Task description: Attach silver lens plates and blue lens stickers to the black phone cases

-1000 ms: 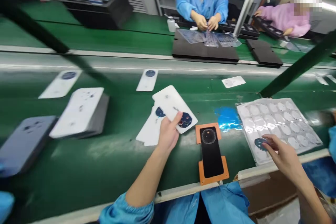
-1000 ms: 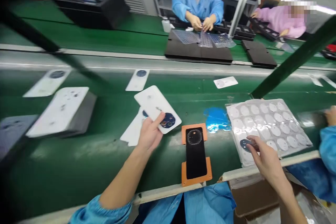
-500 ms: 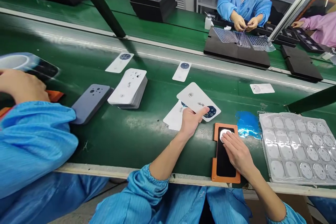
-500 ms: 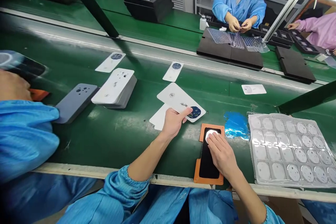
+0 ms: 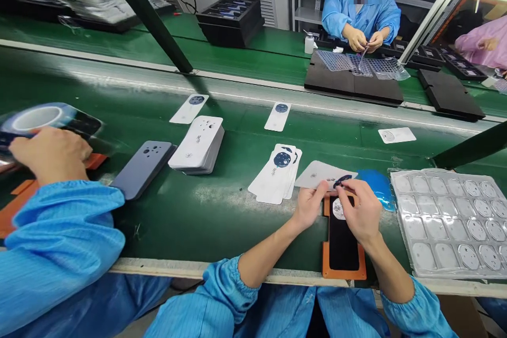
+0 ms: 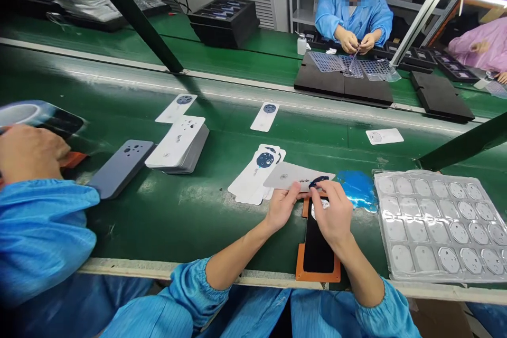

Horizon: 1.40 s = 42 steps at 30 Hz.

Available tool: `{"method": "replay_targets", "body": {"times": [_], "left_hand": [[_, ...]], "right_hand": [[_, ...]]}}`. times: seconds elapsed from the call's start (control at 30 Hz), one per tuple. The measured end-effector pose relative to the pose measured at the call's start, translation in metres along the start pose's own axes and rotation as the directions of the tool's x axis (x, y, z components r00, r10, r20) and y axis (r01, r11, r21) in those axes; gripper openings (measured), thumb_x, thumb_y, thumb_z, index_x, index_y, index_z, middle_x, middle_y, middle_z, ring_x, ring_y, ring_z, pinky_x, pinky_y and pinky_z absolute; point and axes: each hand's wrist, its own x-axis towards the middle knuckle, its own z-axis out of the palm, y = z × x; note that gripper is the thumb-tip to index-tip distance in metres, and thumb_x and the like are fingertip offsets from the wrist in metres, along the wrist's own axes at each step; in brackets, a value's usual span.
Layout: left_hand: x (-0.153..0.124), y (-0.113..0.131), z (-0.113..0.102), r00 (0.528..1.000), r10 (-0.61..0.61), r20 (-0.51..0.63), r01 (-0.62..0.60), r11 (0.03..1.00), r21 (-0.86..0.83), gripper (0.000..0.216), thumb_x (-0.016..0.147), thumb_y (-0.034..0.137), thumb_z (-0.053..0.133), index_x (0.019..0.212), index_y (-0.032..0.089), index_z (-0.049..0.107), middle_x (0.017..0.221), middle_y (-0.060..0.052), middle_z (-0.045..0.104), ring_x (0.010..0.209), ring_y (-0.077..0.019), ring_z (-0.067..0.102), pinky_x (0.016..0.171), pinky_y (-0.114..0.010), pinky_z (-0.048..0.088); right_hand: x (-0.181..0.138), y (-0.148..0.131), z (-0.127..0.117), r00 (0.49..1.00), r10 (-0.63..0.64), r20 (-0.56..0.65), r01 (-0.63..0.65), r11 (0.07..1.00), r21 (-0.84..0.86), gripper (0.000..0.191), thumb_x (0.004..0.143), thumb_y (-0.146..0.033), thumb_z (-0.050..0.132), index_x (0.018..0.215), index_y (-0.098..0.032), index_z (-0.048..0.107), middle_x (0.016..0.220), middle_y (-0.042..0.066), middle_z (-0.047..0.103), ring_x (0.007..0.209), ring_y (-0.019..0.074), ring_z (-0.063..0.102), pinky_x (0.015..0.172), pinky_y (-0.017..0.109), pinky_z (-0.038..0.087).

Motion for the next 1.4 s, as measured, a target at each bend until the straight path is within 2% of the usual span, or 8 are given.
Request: {"method": "replay_targets", "body": {"times": [0.07, 0.2, 0.5, 0.8, 1.0, 1.2, 1.33, 1.4], "left_hand": [[-0.003, -0.004, 0.002, 0.999, 0.037, 0.000, -0.037, 0.999, -0.011, 0.054, 0.087, 0.059, 0.064, 0.114, 0.013, 0.072, 0.119, -0.014, 0.072, 0.107, -0.0286, 0.070, 0.089, -0.038, 0.061], [-0.004, -0.012, 0.000, 0.997, 0.080, 0.004, -0.080, 0.996, 0.043, 0.051, 0.092, 0.056, 0.059, 0.120, 0.015, 0.070, 0.125, -0.013, 0.069, 0.113, -0.0284, 0.068, 0.099, -0.041, 0.057], [-0.010, -0.014, -0.005, 0.980, 0.172, 0.104, -0.195, 0.936, 0.292, 0.044, 0.099, 0.047, 0.051, 0.131, 0.021, 0.066, 0.130, -0.008, 0.068, 0.120, -0.0254, 0.064, 0.108, -0.040, 0.050], [-0.014, -0.012, -0.003, 0.954, 0.233, 0.188, -0.287, 0.892, 0.349, 0.048, 0.101, 0.043, 0.048, 0.141, 0.018, 0.055, 0.142, -0.011, 0.058, 0.132, -0.0278, 0.055, 0.115, -0.046, 0.043], [-0.014, -0.011, -0.001, 0.951, 0.243, 0.190, -0.298, 0.884, 0.361, 0.048, 0.101, 0.042, 0.048, 0.142, 0.018, 0.054, 0.145, -0.010, 0.056, 0.135, -0.0276, 0.052, 0.116, -0.046, 0.042], [-0.015, -0.010, 0.002, 0.945, 0.258, 0.200, -0.317, 0.869, 0.379, 0.048, 0.102, 0.041, 0.047, 0.142, 0.016, 0.054, 0.146, -0.010, 0.054, 0.136, -0.0267, 0.051, 0.117, -0.044, 0.040], [-0.016, -0.016, 0.000, 0.958, 0.224, 0.178, -0.277, 0.884, 0.378, 0.048, 0.101, 0.044, 0.047, 0.138, 0.016, 0.058, 0.140, -0.011, 0.060, 0.131, -0.0264, 0.056, 0.116, -0.044, 0.042], [-0.013, -0.020, 0.000, 0.979, 0.164, 0.120, -0.196, 0.915, 0.352, 0.047, 0.099, 0.049, 0.049, 0.129, 0.016, 0.065, 0.134, -0.011, 0.065, 0.127, -0.0271, 0.059, 0.115, -0.045, 0.044]], "right_hand": [[0.006, -0.001, 0.007, 0.999, 0.016, -0.035, -0.017, 1.000, -0.019, 0.011, 0.094, -0.027, 0.060, 0.093, -0.020, 0.069, 0.089, 0.007, 0.071, 0.084, 0.0197, 0.068, 0.076, 0.033, 0.057], [0.008, 0.001, 0.011, 0.999, 0.027, -0.030, -0.027, 1.000, 0.005, 0.012, 0.094, -0.026, 0.060, 0.088, -0.020, 0.068, 0.086, 0.005, 0.071, 0.082, 0.0187, 0.068, 0.074, 0.032, 0.055], [0.009, 0.000, 0.015, 0.997, 0.053, -0.052, -0.052, 0.998, 0.025, 0.012, 0.093, -0.022, 0.056, 0.091, -0.019, 0.068, 0.089, 0.005, 0.071, 0.083, 0.0187, 0.067, 0.076, 0.033, 0.055], [0.008, 0.001, 0.016, 0.997, -0.006, -0.083, 0.005, 1.000, -0.016, 0.013, 0.094, -0.022, 0.056, 0.094, -0.020, 0.069, 0.094, 0.006, 0.073, 0.088, 0.0192, 0.069, 0.079, 0.034, 0.056], [0.008, 0.000, 0.017, 0.995, -0.003, -0.095, -0.001, 0.999, -0.035, 0.014, 0.094, -0.021, 0.055, 0.091, -0.020, 0.068, 0.091, 0.006, 0.073, 0.085, 0.0184, 0.069, 0.076, 0.032, 0.056], [0.009, 0.002, 0.018, 0.994, 0.076, -0.073, -0.079, 0.996, -0.035, 0.013, 0.090, -0.022, 0.055, 0.085, -0.020, 0.066, 0.083, 0.004, 0.070, 0.076, 0.0173, 0.065, 0.070, 0.030, 0.053], [0.010, 0.001, 0.019, 0.992, 0.125, -0.027, -0.126, 0.991, -0.048, 0.015, 0.088, -0.025, 0.054, 0.077, -0.020, 0.063, 0.076, 0.002, 0.067, 0.070, 0.0161, 0.063, 0.067, 0.029, 0.050], [0.012, 0.006, 0.016, 0.984, 0.177, -0.002, -0.177, 0.984, -0.034, 0.015, 0.085, -0.026, 0.054, 0.075, -0.020, 0.062, 0.074, 0.002, 0.067, 0.068, 0.0161, 0.063, 0.065, 0.028, 0.050]]}}
